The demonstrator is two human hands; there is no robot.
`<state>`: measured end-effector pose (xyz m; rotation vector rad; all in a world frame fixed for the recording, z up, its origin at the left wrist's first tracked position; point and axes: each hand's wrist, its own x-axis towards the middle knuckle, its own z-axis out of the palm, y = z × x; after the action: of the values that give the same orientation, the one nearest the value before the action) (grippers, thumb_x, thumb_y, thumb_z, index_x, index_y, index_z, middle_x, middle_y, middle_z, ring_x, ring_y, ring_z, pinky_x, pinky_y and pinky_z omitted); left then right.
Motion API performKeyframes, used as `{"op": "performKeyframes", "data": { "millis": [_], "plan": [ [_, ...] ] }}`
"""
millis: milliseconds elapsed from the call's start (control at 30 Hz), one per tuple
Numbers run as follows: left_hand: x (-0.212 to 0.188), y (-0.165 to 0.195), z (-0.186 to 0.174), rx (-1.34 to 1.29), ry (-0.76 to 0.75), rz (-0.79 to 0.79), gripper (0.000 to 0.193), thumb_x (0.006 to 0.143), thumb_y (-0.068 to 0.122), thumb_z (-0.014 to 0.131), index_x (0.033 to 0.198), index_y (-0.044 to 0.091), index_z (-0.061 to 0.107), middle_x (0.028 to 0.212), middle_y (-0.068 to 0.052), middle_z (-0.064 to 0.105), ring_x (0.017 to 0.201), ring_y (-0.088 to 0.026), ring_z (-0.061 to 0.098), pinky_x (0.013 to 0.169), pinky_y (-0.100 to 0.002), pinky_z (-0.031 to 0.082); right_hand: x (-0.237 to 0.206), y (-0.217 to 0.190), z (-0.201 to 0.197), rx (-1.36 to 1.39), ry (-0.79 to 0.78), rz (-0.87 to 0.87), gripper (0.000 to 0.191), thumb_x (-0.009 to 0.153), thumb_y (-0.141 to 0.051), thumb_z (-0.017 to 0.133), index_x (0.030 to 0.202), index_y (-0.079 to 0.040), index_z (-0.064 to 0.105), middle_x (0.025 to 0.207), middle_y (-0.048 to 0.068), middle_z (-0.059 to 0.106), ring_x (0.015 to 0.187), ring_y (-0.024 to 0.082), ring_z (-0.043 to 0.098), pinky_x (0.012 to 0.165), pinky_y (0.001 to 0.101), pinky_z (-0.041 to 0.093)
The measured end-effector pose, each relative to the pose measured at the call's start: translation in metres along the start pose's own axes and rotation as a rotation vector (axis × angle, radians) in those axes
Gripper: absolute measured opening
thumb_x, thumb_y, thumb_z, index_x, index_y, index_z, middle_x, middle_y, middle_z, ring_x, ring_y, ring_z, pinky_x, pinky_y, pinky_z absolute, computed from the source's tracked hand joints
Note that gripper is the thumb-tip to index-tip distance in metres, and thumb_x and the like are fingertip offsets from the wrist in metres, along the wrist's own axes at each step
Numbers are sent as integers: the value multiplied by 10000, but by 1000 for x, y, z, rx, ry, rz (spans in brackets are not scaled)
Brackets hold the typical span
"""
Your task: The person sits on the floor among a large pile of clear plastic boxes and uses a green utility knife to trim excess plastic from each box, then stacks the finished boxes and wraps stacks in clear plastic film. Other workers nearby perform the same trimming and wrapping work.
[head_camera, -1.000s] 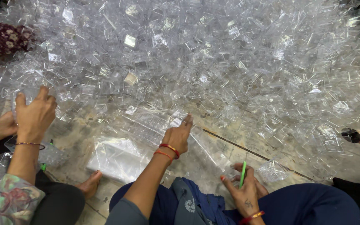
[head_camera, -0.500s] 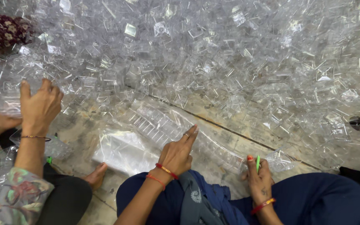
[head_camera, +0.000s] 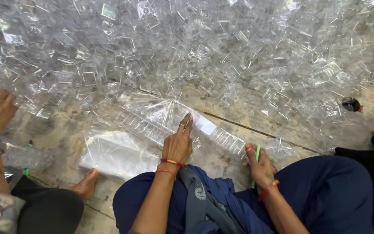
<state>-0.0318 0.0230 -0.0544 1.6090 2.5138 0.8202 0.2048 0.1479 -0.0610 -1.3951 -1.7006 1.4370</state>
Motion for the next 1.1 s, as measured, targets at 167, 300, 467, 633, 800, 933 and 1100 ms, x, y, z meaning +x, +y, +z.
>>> {"op": "performKeyframes", "data": {
  "millis": [167,300,467,633,800,933,1100],
  "plan": [
    [14,5,1,21,9,-3,639,832,112,655,1445,65,480,1593,-102,394,709,-373,711,624,-496,572,34,-32,15,-13,-102,252,699,946,-620,486,1338,-44,543,999,134,730,615,208,663,556,315,498],
    [24,9,-2,101,-47,-66,648,769,89,662,1404,112,534,1604,-104,375,702,-368,717,624,-486,581,42,-51,22,-19,-68,318,652,972,-591,493,1321,-41,464,1032,160,709,624,209,635,517,326,464],
    [49,8,-3,178,23,-84,481,823,126,678,1297,99,603,1608,-108,389,720,-360,732,628,-486,583,28,-43,20,292,-141,339,496,915,-410,639,1285,-101,523,1130,114,622,716,170,628,479,296,381],
    [81,6,2,283,-84,21,338,954,96,571,1285,129,629,1569,-136,448,733,-344,744,618,-443,605,30,-31,14,378,-74,207,452,913,-370,608,1313,-168,548,1168,-2,661,744,150,635,480,255,409],
    [70,17,19,295,-89,198,495,878,42,543,1372,32,559,1531,-130,481,704,-343,743,608,-440,612,36,-26,17,422,-45,372,453,928,-329,654,1302,-96,548,1186,24,599,747,169,610,443,262,355],
    [44,28,19,221,-80,229,590,817,7,578,1406,2,534,1520,-134,492,704,-349,738,616,-445,611,34,-18,10,585,-67,382,450,920,-332,649,1283,-89,542,1137,24,612,692,144,574,396,232,331],
    [37,38,13,179,-90,189,606,785,-43,590,1382,49,539,1547,-103,474,678,-351,728,603,-454,600,38,-19,-1,543,-59,334,442,940,-288,708,1276,-50,546,990,25,530,686,91,540,412,208,334]
  ]
}}
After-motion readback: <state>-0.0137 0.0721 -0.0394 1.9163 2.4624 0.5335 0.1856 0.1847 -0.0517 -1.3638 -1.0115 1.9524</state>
